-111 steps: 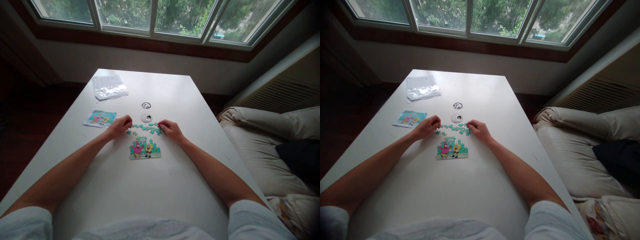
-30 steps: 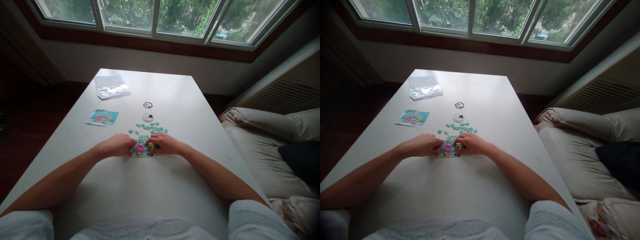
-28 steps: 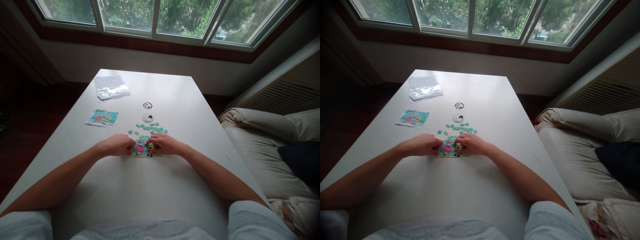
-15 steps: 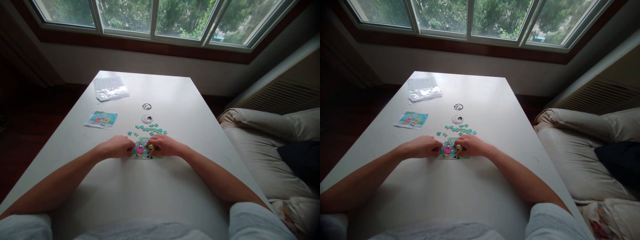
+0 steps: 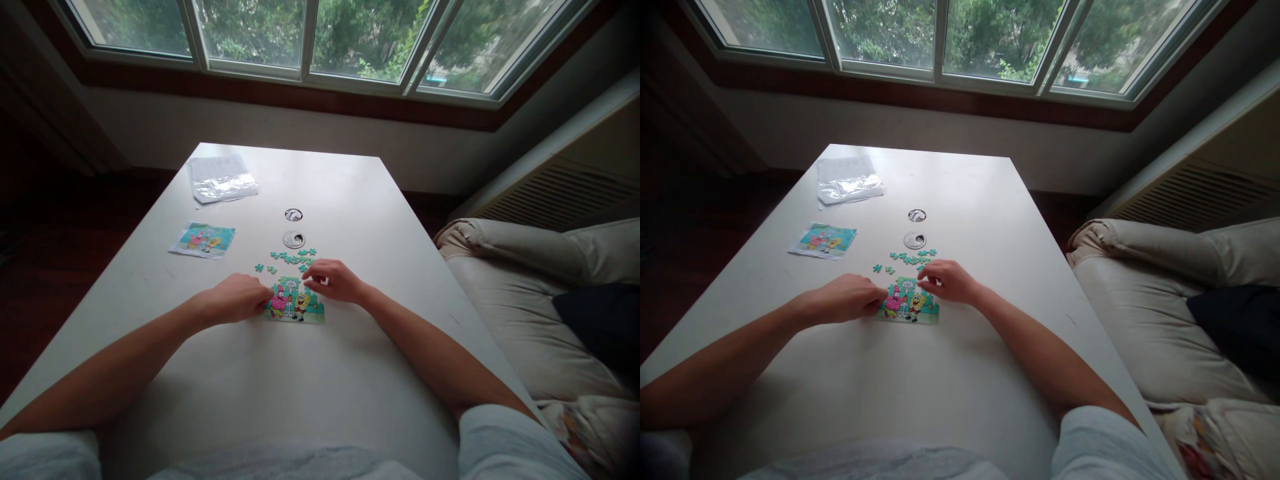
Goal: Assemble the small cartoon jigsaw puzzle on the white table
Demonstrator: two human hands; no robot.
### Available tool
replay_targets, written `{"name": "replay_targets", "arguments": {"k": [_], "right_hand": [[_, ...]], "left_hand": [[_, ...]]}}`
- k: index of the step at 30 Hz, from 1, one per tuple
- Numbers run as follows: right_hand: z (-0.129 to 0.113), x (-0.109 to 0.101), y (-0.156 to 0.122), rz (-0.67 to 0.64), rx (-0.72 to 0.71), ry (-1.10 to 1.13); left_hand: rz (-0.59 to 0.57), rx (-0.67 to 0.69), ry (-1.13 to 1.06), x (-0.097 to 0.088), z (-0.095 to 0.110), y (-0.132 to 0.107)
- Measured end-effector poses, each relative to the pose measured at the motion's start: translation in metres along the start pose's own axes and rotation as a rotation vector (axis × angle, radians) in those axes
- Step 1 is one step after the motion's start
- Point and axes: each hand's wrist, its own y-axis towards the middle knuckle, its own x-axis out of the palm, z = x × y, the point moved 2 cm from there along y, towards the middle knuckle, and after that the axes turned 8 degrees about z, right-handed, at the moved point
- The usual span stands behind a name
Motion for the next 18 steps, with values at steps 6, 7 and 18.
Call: {"name": "replay_targets", "arguments": {"k": [6, 7, 18], "right_hand": [[0.042, -0.032, -0.005, 0.398, 0.37, -0.054], [0.048, -0.036, -0.006, 0.426, 0.421, -0.059], [0.063, -0.037, -0.009, 0.416, 0.52, -0.037]], "left_hand": [[-0.011, 0.002, -0.005, 0.002, -0.005, 0.0], [-0.012, 0.002, -0.009, 0.002, -0.006, 0.0], [-0.005, 0.017, 0.006, 0.009, -0.003, 0.002]]}}
